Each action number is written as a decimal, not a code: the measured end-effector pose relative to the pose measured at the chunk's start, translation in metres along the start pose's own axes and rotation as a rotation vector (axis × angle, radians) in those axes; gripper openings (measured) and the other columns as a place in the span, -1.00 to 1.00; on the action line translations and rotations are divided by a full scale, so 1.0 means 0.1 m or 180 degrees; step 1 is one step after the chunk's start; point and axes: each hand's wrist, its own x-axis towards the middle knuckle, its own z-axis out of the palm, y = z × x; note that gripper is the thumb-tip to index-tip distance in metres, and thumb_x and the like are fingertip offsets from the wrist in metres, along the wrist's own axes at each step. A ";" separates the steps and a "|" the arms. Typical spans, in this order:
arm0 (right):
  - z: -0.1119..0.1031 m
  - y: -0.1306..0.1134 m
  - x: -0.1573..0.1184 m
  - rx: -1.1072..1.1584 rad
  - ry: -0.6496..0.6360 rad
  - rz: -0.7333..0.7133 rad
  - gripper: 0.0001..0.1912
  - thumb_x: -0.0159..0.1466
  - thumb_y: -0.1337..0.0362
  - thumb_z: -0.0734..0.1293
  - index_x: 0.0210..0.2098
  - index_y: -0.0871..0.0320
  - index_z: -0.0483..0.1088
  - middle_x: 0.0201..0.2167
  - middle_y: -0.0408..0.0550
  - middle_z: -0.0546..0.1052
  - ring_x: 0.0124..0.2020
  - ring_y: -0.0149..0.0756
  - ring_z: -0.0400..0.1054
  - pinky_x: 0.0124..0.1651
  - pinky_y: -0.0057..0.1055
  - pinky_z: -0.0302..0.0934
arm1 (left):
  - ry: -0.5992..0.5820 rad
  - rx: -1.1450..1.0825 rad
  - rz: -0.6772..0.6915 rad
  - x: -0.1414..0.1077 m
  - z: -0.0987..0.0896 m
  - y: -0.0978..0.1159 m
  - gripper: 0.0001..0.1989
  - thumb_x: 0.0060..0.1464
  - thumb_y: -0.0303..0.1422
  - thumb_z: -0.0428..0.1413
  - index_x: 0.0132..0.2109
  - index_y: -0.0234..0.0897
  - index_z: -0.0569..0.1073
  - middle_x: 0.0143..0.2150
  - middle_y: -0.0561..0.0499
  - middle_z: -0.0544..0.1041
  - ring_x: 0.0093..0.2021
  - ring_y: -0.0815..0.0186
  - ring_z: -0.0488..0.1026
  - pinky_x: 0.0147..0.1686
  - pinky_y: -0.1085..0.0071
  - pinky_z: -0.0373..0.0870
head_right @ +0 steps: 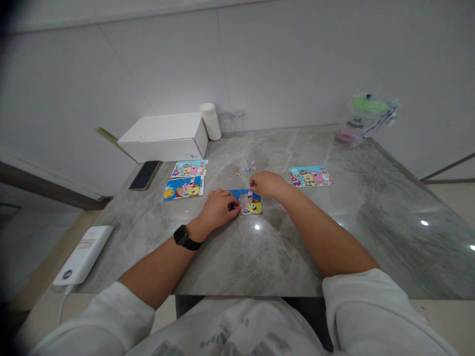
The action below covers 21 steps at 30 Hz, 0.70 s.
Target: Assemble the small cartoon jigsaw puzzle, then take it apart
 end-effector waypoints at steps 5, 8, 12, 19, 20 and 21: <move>0.03 -0.01 0.01 0.0015 0.0003 -0.0049 -0.74 0.37 0.21 0.34 -0.05 0.08 0.63 -0.09 0.04 0.68 -0.07 -0.15 0.54 -0.09 -0.38 0.27 | -0.0077 0.0055 0.0037 -0.02 -0.04 0.02 -0.83 0.25 -0.26 0.17 -0.14 -0.16 0.65 -0.07 -0.08 0.64 -0.02 0.07 0.45 -0.04 0.14 0.27; 0.05 0.00 0.02 0.0085 0.0018 -0.0081 -0.75 0.36 0.22 0.35 -0.06 0.09 0.63 -0.11 0.05 0.69 -0.10 -0.14 0.54 -0.10 -0.37 0.27 | -0.0031 0.0020 0.0078 -0.03 -0.04 0.00 -0.81 0.28 -0.26 0.15 -0.13 -0.14 0.66 -0.07 -0.07 0.66 -0.02 0.06 0.46 -0.02 0.12 0.26; 0.09 -0.02 0.03 0.0400 -0.0012 -0.0392 -0.81 0.31 0.25 0.39 -0.12 0.08 0.62 -0.14 0.03 0.69 -0.12 -0.14 0.54 -0.09 -0.35 0.28 | 0.0074 -0.0141 0.0064 -0.01 -0.01 -0.05 -0.81 0.30 -0.26 0.14 -0.12 -0.11 0.67 -0.08 -0.04 0.68 -0.07 0.08 0.49 -0.03 0.14 0.28; 0.28 -0.23 0.07 0.1180 0.0132 -0.0702 -0.67 0.18 0.36 0.47 -0.05 0.13 0.48 -0.09 -0.01 0.65 -0.06 -0.20 0.52 -0.03 -0.39 0.28 | 0.0283 -0.0618 -0.0077 0.06 0.03 -0.17 -0.84 0.31 -0.29 0.15 -0.11 -0.10 0.65 -0.12 -0.02 0.69 -0.09 0.13 0.54 0.02 0.18 0.35; 0.31 -0.25 0.08 0.1369 0.0150 -0.0698 -0.67 0.18 0.36 0.46 -0.05 0.14 0.46 -0.10 -0.02 0.65 -0.09 -0.23 0.52 -0.06 -0.40 0.29 | 0.0360 -0.0723 -0.0118 0.06 0.03 -0.18 -0.85 0.31 -0.29 0.16 -0.11 -0.11 0.65 -0.12 -0.02 0.68 -0.08 0.14 0.54 0.03 0.18 0.36; 0.34 -0.27 0.10 0.1571 0.0131 -0.0682 -0.68 0.19 0.37 0.45 -0.06 0.14 0.45 -0.13 -0.04 0.64 -0.13 -0.25 0.52 -0.10 -0.41 0.29 | 0.0452 -0.0827 -0.0172 0.07 0.03 -0.19 -0.86 0.30 -0.30 0.17 -0.10 -0.12 0.64 -0.12 -0.02 0.68 -0.08 0.15 0.54 0.03 0.20 0.37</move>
